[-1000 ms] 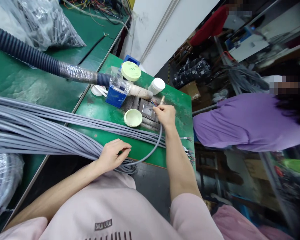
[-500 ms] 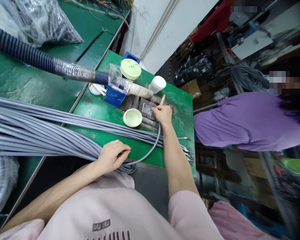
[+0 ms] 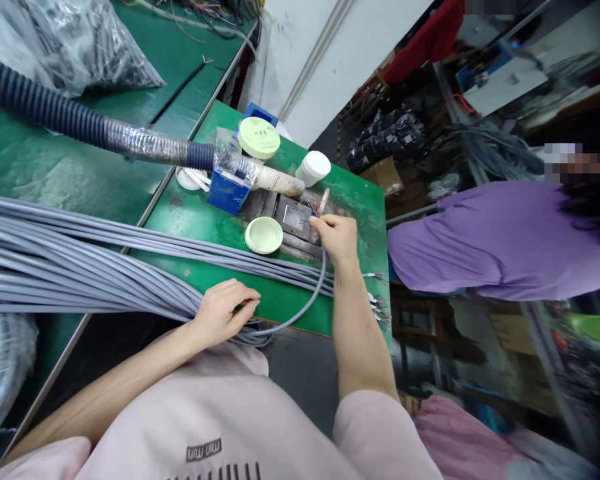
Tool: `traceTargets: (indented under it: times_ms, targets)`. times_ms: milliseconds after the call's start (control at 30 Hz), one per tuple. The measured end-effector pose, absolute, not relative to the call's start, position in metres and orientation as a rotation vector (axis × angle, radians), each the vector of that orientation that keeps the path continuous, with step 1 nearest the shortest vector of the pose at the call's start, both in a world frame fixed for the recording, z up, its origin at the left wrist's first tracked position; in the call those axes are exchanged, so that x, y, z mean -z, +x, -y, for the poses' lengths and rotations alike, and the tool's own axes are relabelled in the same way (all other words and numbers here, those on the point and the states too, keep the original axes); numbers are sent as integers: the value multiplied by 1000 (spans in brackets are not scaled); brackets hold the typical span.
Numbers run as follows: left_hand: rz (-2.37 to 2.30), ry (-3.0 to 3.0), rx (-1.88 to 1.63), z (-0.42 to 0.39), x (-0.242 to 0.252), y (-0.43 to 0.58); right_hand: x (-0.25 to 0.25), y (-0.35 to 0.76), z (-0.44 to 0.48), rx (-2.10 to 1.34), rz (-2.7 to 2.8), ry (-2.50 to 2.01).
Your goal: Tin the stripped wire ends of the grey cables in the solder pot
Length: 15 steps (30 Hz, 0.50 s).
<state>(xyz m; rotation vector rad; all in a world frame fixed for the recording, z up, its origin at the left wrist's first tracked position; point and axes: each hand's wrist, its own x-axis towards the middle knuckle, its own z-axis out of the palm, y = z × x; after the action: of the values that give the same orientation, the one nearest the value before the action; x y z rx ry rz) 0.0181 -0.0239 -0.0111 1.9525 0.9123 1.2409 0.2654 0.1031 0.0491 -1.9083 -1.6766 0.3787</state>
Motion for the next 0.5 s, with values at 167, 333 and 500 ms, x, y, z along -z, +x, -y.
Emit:
traceTargets:
  times_ms: [167, 333, 500]
  targets:
    - [-916, 1561, -1235, 19, 0, 27, -73, 236, -40, -660, 1511, -1616]
    - [-734, 861, -1192, 11, -8, 54, -73, 203, 3, -869, 1466, -1454]
    - [-694, 661, -1330, 14, -12, 71, -64, 187, 18, -938, 1429, -1381]
